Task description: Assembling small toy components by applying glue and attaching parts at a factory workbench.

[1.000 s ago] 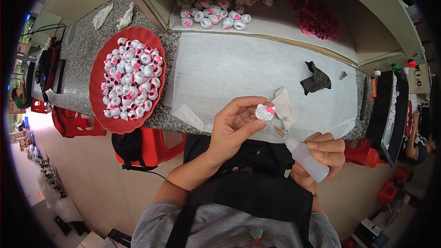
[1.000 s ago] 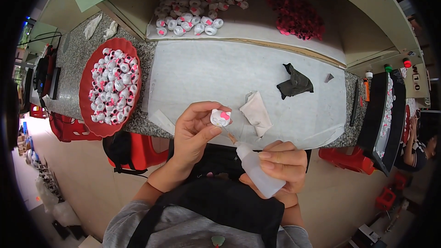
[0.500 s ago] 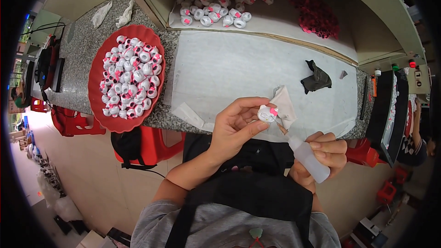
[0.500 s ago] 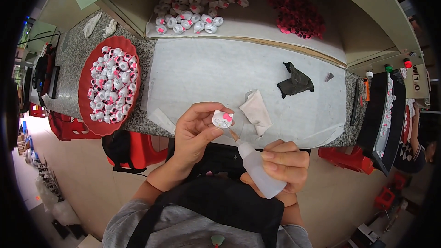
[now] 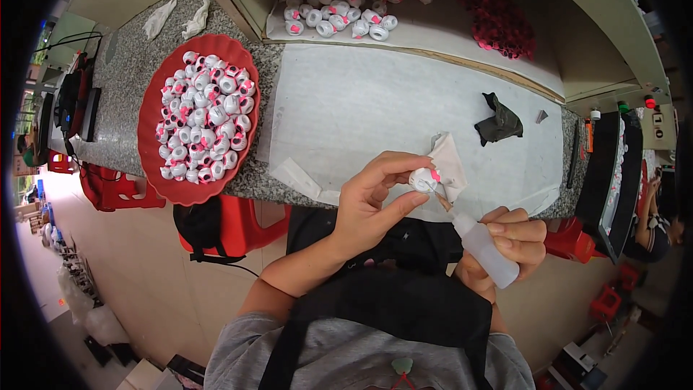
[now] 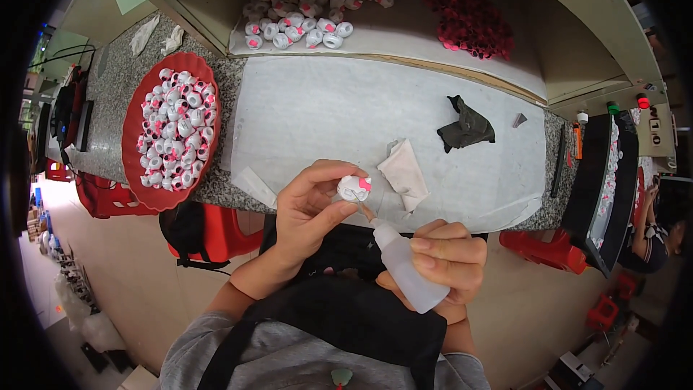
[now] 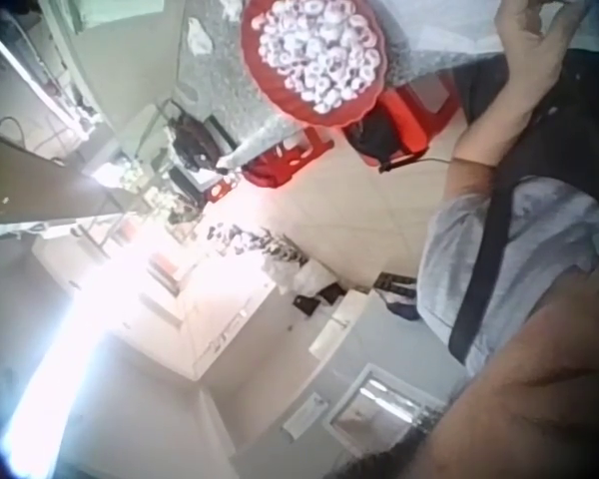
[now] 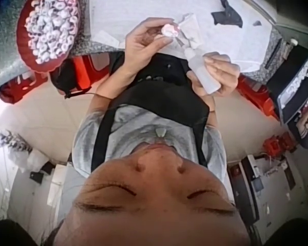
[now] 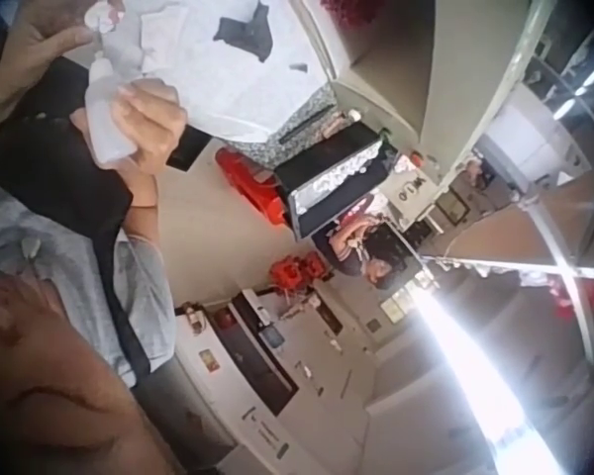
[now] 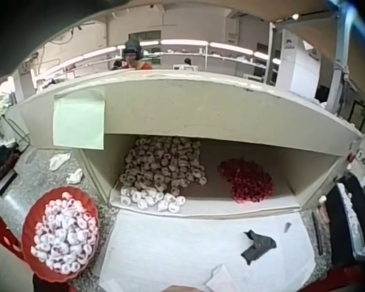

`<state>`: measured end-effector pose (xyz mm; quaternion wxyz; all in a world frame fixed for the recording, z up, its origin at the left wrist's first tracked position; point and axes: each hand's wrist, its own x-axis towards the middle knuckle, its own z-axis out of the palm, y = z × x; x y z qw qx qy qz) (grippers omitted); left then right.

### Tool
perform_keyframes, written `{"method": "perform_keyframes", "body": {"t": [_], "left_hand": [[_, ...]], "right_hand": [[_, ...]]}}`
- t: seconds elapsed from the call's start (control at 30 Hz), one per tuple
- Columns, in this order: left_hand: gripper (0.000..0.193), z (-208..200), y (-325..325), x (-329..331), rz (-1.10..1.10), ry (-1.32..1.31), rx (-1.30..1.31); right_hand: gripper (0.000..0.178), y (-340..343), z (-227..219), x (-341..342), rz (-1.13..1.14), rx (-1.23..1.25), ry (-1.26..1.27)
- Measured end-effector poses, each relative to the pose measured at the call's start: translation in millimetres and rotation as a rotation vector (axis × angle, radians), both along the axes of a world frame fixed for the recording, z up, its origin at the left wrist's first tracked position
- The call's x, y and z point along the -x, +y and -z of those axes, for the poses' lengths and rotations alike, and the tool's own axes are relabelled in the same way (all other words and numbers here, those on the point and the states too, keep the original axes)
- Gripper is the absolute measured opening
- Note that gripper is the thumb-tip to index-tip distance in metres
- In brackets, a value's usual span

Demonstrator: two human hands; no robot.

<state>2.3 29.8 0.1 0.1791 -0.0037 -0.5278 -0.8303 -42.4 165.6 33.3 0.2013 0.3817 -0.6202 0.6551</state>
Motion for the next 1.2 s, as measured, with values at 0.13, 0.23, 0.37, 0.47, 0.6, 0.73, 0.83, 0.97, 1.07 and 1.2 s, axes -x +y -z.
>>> {"method": "perform_keyframes", "body": {"t": [0.13,0.23,0.37,0.47,0.6,0.73,0.83,0.97,1.07,1.2], "left_hand": [[0.032,0.3,-0.4,-0.4,-0.04,0.028,0.125],[0.032,-0.3,-0.2,-1.4,-0.066,0.034,0.185],[0.032,-1.4,-1.6,-1.2,-0.083,0.034,0.216],[0.032,0.0,-3.0,0.2,-0.11,0.013,0.255],[0.031,0.4,-3.3,3.2,-0.134,0.038,0.296],[0.031,-0.9,-5.3,4.3,-0.15,0.034,0.26],[0.031,-2.2,-16.0,2.0,-0.251,-0.021,0.179],[0.032,-4.2,-28.7,2.5,-0.296,-0.026,0.073],[0.032,-6.7,-29.8,-1.1,-0.306,-0.066,0.009],[0.032,-6.6,-25.0,0.0,-0.283,-0.074,0.01]], "right_hand": [[0.03,1.8,-1.2,-1.0,-0.047,-0.023,-0.012],[0.03,4.7,-2.6,1.9,-0.112,-0.056,-0.002],[0.03,10.1,-2.6,6.9,-0.23,-0.119,0.024],[0.031,11.4,-2.9,7.8,-0.222,-0.155,0.007],[0.031,7.3,-2.0,6.0,-0.149,-0.117,-0.015],[0.031,6.1,-3.2,11.0,-0.115,-0.051,-0.058],[0.032,15.7,-1.9,29.5,-0.11,-0.069,-0.163],[0.03,15.7,1.0,82.3,-0.126,-0.167,-0.463],[0.025,2.8,-1.7,131.9,-0.132,-0.344,-0.584],[0.028,-18.5,23.4,208.0,0.279,-0.735,-0.216]]}}
